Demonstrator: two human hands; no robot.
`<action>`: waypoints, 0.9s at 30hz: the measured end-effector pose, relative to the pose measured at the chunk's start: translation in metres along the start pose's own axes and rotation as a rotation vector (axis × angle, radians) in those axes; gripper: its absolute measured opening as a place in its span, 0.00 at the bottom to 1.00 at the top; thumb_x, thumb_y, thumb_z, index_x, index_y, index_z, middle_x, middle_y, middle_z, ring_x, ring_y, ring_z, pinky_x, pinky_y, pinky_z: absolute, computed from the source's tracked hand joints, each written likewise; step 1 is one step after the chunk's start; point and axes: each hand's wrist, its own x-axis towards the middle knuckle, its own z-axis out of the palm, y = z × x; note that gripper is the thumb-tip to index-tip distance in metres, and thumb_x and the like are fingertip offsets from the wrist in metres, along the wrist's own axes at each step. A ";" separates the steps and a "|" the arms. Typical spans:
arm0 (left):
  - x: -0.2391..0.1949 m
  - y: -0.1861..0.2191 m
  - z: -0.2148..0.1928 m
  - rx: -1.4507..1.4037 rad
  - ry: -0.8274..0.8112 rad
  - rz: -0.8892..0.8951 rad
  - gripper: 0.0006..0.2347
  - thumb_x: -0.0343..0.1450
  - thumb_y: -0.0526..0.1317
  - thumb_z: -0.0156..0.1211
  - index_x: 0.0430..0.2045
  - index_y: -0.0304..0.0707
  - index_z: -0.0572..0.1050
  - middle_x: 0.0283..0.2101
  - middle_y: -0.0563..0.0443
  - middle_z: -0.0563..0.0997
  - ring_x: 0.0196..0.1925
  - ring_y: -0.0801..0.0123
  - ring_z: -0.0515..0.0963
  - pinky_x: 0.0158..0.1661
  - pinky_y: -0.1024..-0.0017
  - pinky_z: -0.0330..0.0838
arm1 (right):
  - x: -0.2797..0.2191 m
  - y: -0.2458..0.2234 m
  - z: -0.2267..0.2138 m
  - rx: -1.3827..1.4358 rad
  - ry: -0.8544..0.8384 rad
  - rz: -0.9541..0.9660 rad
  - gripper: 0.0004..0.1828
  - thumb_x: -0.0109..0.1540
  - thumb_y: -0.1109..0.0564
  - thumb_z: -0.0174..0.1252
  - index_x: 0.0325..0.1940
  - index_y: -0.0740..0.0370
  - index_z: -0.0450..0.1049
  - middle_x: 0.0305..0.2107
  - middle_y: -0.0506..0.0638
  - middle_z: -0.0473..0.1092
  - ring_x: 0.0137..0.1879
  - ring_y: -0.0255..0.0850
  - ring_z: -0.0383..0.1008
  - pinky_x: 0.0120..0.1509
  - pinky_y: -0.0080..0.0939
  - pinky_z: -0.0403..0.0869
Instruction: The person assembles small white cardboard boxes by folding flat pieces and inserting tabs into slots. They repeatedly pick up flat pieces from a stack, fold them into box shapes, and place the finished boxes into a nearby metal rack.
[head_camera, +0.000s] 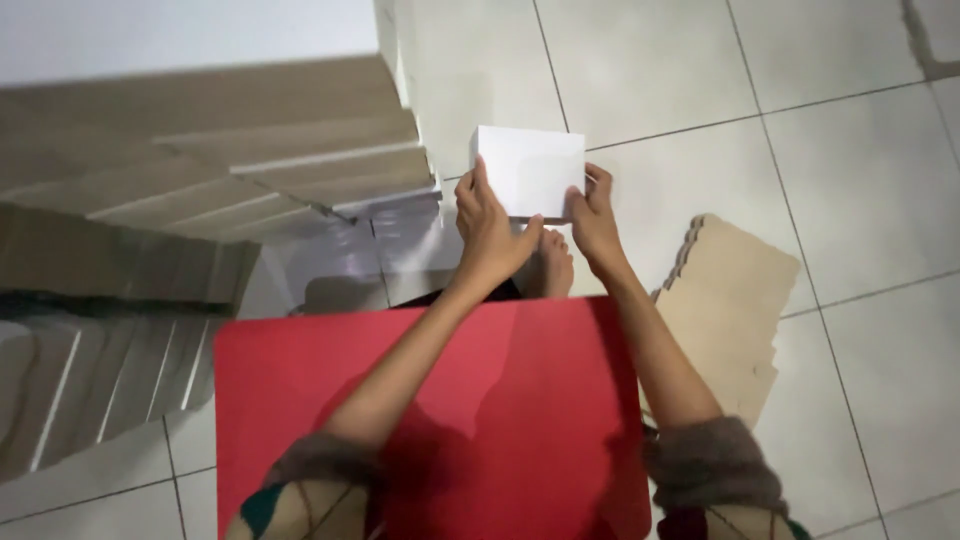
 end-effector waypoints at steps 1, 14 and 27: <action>0.013 -0.012 0.009 0.002 0.000 -0.008 0.49 0.64 0.40 0.72 0.74 0.31 0.38 0.67 0.26 0.48 0.71 0.30 0.53 0.67 0.35 0.47 | 0.019 0.017 0.006 0.001 -0.006 0.006 0.25 0.72 0.56 0.42 0.72 0.64 0.49 0.67 0.69 0.60 0.71 0.64 0.62 0.69 0.64 0.68; 0.085 -0.107 0.049 0.511 -0.327 -0.345 0.49 0.65 0.46 0.72 0.74 0.31 0.39 0.73 0.15 0.30 0.77 0.29 0.34 0.71 0.43 0.41 | 0.080 0.074 0.051 0.033 -0.340 0.225 0.38 0.62 0.69 0.45 0.74 0.54 0.42 0.74 0.68 0.49 0.75 0.69 0.55 0.63 0.71 0.68; 0.082 -0.109 0.049 0.523 -0.432 -0.301 0.47 0.69 0.49 0.65 0.72 0.17 0.37 0.73 0.16 0.24 0.76 0.32 0.20 0.72 0.43 0.24 | 0.077 0.078 0.040 -0.356 -0.339 0.198 0.38 0.68 0.57 0.56 0.74 0.58 0.40 0.66 0.77 0.59 0.68 0.70 0.65 0.70 0.72 0.67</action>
